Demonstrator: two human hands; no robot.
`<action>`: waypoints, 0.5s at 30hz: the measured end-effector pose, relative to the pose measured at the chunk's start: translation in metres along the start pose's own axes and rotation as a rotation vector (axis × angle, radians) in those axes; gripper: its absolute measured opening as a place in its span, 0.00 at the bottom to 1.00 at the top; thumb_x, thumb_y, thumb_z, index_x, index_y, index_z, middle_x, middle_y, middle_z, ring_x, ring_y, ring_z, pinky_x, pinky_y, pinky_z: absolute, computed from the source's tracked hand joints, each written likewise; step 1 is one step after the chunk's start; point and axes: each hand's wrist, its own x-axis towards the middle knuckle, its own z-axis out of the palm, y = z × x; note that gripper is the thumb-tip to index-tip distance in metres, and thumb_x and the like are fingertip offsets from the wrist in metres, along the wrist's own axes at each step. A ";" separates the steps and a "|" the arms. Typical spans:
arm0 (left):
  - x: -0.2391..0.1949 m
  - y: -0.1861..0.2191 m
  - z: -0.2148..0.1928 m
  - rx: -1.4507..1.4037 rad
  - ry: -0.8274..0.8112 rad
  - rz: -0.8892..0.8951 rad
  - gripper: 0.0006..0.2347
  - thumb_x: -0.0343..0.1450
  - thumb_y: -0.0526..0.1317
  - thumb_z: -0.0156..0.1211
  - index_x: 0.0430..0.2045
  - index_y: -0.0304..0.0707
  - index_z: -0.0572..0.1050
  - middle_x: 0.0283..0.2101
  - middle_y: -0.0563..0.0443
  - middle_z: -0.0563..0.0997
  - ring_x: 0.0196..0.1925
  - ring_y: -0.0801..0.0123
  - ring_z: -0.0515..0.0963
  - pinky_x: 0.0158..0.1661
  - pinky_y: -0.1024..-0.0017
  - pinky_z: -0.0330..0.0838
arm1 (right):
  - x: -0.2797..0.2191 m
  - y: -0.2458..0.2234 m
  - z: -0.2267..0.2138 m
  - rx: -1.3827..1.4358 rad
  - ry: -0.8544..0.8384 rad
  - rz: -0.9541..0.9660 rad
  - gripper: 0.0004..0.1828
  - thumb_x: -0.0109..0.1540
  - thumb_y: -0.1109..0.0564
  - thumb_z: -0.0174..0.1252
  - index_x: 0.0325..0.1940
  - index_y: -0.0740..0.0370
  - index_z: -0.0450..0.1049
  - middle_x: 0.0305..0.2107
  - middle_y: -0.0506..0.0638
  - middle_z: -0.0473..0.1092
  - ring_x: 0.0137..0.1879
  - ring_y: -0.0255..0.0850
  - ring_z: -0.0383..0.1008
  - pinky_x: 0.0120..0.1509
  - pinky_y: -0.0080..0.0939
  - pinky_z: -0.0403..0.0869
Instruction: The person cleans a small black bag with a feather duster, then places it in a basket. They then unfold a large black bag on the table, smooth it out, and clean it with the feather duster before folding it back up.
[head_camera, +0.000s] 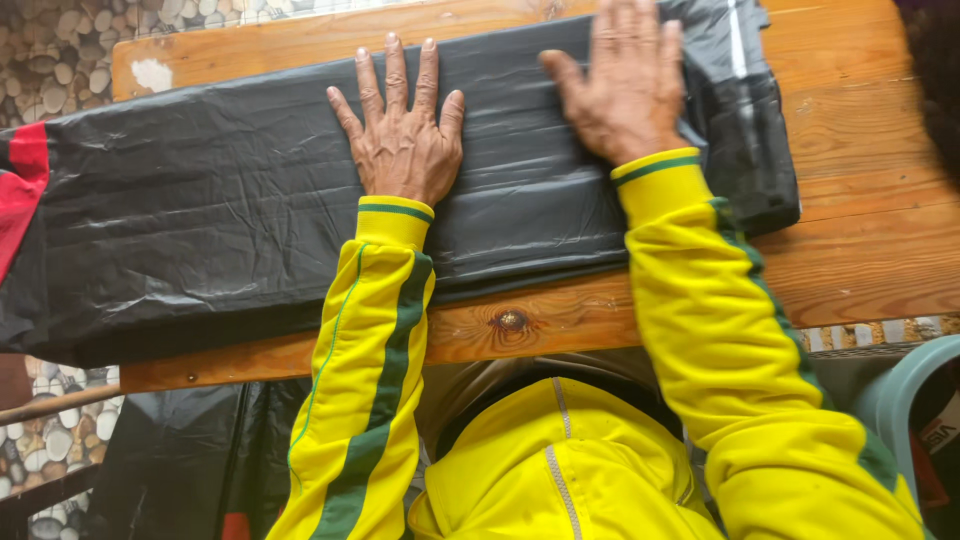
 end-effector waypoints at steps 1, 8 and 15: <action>0.000 0.000 0.000 -0.001 -0.011 -0.004 0.24 0.75 0.57 0.34 0.66 0.56 0.53 0.70 0.49 0.50 0.71 0.47 0.45 0.62 0.35 0.34 | -0.002 0.018 -0.004 -0.026 0.048 -0.011 0.47 0.66 0.27 0.26 0.71 0.72 0.47 0.68 0.65 0.46 0.73 0.57 0.38 0.71 0.61 0.35; -0.001 0.001 -0.005 -0.042 -0.069 -0.018 0.25 0.74 0.58 0.30 0.67 0.58 0.51 0.71 0.51 0.47 0.72 0.49 0.42 0.62 0.36 0.30 | -0.008 0.044 -0.015 -0.088 0.119 0.041 0.48 0.67 0.27 0.30 0.71 0.73 0.50 0.68 0.65 0.45 0.73 0.57 0.41 0.67 0.72 0.36; -0.002 0.004 0.001 -0.023 -0.035 -0.002 0.25 0.74 0.56 0.33 0.67 0.54 0.51 0.71 0.48 0.48 0.71 0.46 0.43 0.61 0.34 0.29 | -0.017 -0.022 -0.032 -0.117 0.452 -0.094 0.52 0.72 0.25 0.22 0.68 0.80 0.59 0.64 0.75 0.57 0.70 0.66 0.48 0.67 0.71 0.30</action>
